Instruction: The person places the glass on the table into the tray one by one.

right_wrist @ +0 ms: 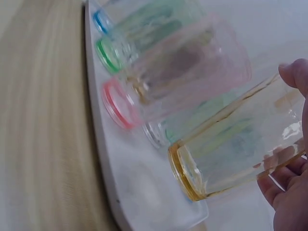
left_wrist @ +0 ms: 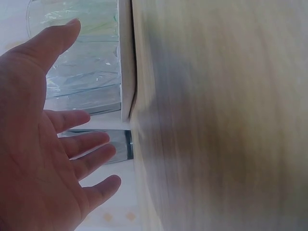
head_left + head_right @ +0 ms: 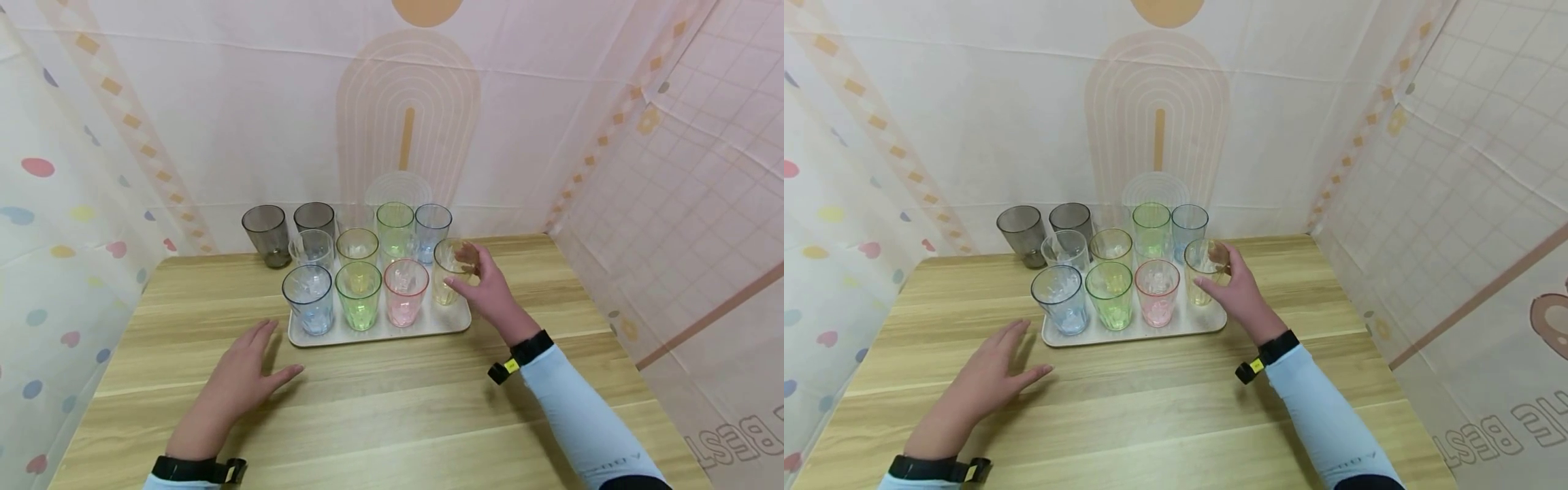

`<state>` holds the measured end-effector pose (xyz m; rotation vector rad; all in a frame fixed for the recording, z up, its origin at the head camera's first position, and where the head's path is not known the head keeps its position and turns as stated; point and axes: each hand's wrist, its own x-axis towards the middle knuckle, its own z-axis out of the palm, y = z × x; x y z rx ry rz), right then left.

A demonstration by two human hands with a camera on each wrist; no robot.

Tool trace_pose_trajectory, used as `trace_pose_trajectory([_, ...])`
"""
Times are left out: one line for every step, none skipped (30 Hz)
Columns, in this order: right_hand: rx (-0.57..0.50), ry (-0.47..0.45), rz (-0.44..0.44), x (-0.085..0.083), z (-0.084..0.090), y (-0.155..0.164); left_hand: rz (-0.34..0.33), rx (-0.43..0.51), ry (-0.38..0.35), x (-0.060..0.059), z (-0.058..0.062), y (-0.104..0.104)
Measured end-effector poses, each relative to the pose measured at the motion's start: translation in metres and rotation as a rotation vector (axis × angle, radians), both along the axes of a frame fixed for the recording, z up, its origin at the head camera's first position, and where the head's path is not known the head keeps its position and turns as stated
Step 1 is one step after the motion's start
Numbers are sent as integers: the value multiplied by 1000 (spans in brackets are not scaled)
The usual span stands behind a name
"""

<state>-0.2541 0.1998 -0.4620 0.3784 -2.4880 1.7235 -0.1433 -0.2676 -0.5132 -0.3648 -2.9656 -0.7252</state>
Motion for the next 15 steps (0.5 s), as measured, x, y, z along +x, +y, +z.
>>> trace_pose_trajectory([3, -2, -4, -6, -1, -1, -1, -2, 5, 0, 0, 0])
trace_pose_trajectory([4, -7, -9, -12, -1, -2, -1, -2, 8, 0, 0, 0])
trace_pose_trajectory([1, -11, -14, -18, -3, -3, -2, -4, 12, 0, 0, -1])
trace_pose_trajectory([-1, -17, -16, -24, -4, -5, -2, -5, 13, 0, 0, -1])
trace_pose_trajectory([-4, -27, -22, -29, -4, -6, -2, -4, 13, 0, 1, -1])
trace_pose_trajectory([-9, -35, -27, -33, -5, -7, -2, -3, 13, 0, 1, -2])
trace_pose_trajectory([-14, -39, -31, -37, -5, -9, -1, -1, 12, 0, 1, -2])
trace_pose_trajectory([-17, -44, -35, -40, -5, -10, -1, 0, 10, 0, 0, -2])
trace_pose_trajectory([-18, -52, -39, -42, -5, -11, 0, 1, 8, 0, 0, -2])
trace_pose_trajectory([-19, -60, -43, -45, -6, -12, 2, 2, 5, 0, 0, -2])
trace_pose_trajectory([-23, -68, -47, -46, -7, -14, 3, 3, 2, 0, 0, -2])
trace_pose_trajectory([-24, -69, -48, -48, -9, -14, 4, 3, 2, 1, 0, -2])
trace_pose_trajectory([-25, -70, -47, -49, -11, -15, 5, 4, 0, 1, 0, -2])
trace_pose_trajectory([-25, -72, -44, -50, -13, -16, 6, 5, 0, 1, 0, -2])
trace_pose_trajectory([-26, -73, -41, -51, -15, -16, 7, 6, 1, 1, 0, -2])
